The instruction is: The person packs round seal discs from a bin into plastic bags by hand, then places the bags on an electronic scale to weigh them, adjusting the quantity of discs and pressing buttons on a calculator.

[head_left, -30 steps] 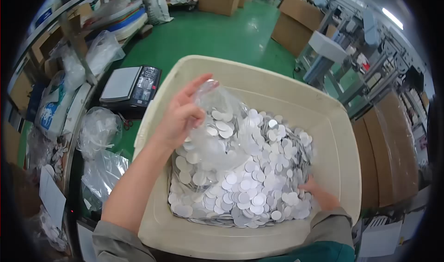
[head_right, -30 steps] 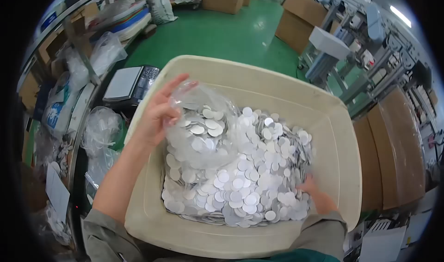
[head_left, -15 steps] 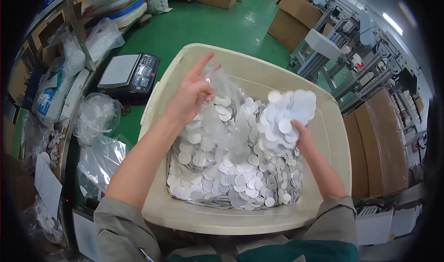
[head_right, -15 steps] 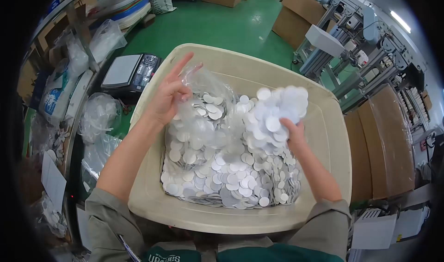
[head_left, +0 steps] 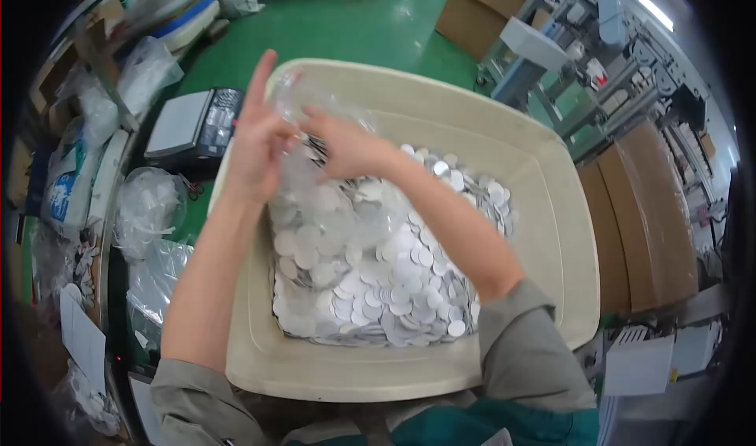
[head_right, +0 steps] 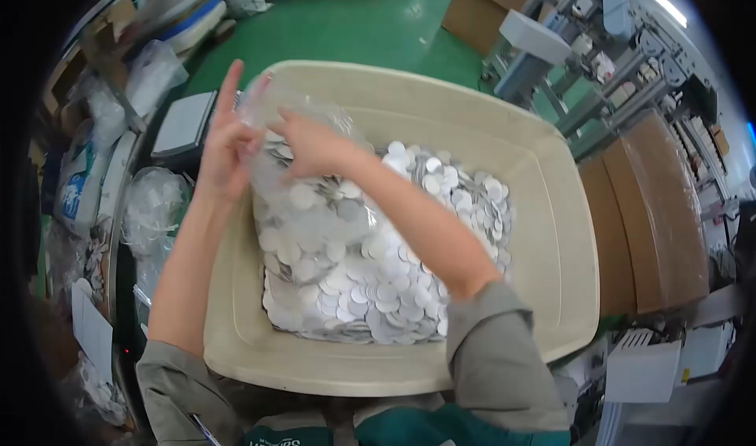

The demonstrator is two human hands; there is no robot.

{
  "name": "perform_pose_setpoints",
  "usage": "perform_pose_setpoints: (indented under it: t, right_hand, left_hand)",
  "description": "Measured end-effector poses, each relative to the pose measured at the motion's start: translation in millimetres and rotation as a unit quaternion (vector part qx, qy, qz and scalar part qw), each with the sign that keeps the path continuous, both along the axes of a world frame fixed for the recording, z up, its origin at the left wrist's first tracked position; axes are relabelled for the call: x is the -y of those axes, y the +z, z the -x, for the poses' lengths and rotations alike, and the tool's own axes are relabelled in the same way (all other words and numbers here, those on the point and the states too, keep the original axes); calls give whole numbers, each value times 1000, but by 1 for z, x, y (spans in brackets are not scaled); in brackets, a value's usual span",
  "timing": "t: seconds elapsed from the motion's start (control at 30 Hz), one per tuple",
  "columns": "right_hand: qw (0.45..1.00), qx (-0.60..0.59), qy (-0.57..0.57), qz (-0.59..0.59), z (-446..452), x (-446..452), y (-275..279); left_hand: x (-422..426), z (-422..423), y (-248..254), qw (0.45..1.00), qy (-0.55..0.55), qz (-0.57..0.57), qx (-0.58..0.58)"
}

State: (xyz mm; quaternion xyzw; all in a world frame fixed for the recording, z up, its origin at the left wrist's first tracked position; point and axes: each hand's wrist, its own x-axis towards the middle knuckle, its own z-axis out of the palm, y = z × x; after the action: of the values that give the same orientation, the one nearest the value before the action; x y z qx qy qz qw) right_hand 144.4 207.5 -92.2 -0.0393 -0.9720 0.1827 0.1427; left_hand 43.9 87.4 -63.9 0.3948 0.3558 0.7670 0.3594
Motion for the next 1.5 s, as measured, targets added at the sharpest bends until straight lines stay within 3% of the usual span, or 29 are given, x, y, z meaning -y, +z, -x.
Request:
perform_pose_setpoints:
  t: [0.07, 0.13, 0.17, 0.2, 0.27, 0.3, 0.37, 0.43, 0.5, 0.53, 0.63, 0.7, 0.8, 0.83, 0.9, 0.93, 0.97, 1.03, 1.1, 1.2, 1.23, 1.3, 1.33, 1.43, 1.5]
  right_hand:
    - [979, -55, -42, 190, -47, 1, 35]
    - [934, -123, -139, 306, -98, -30, 14]
    - [924, -160, -164, 307, -126, -54, -12]
    - [904, -142, -262, 307, -156, -73, -45]
    - [888, 117, -400, 193, -238, -113, -145]
    - [748, 260, -494, 358, -277, -111, -182]
    - [719, 306, -534, 324, -361, -108, -266]
    - [649, 287, -615, 344, -355, -81, -247]
    - [674, 203, -633, 322, -358, -88, -284]
    - [733, 150, -620, 237, -349, -85, -289]
    - [733, 81, -636, 228, -315, -68, -303]
    - [777, -156, -567, 224, -296, -61, -303]
    - [578, -186, -655, 449, -309, -105, -311]
    - [444, -284, -625, 576, -301, -109, -292]
    - [420, -260, -668, 557, -280, -102, -238]
    - [427, -272, -650, 566, -279, -113, -252]
    - [420, -195, -711, 529, -274, -113, -250]
    - [585, 77, -715, 375, -278, -110, -248]
    - [512, 138, -792, 304, -268, -104, -262]
    - [500, 82, -815, 280, -268, -84, -277]
    - [515, 77, -806, 280, -267, -79, -269]
    - [609, 68, -743, 268, -273, -76, -268]
    - [629, 79, -732, 251, -272, -68, -264]
    - [651, 34, -702, 289, -274, -57, -257]
    - [662, -34, -645, 381, -286, -56, -241]
  left_hand:
    - [-2, -4, 0, 1000, 12, 5, 5]
    - [-2, -3, -2, 1000, -9, 17, -8]
    - [-3, -4, -2, 1000, -12, 22, 2]
    - [-4, -6, -2, 1000, -11, 28, 6]
    - [-5, -8, -2, 999, -7, 34, 7]
    - [-5, -7, -3, 999, -6, 31, 7]
    - [-4, -6, -3, 999, -23, 44, 8]
    - [-5, -5, -4, 999, -15, 44, 14]
    - [-6, -4, -6, 999, -27, 42, 16]
    - [-6, -7, -3, 998, -25, 49, 11]
    - [-6, -7, -4, 999, -26, 48, 3]
    - [-6, -9, -1, 999, -25, 46, 15]
    - [-6, -10, 0, 998, -21, 54, 7]
    - [-6, -6, -2, 998, -34, 44, -1]
    - [-6, -10, -1, 998, -35, 44, 10]
    - [-6, -10, -2, 998, -40, 47, 12]
    - [-5, -12, 0, 998, -32, 55, 8]
    - [-5, -9, -2, 998, -37, 53, -10]
    - [-4, -7, -2, 998, -13, 64, -12]
    - [-5, -9, 1, 998, -13, 64, 2]
    - [-5, -11, 2, 998, -24, 61, 13]
    - [-7, -11, 1, 998, -38, 54, 13]
    - [-7, -13, 2, 997, -51, 49, 12]
    - [-7, -15, 1, 997, -54, 52, -6]
    - [-7, -13, -1, 998, -47, 52, 4]
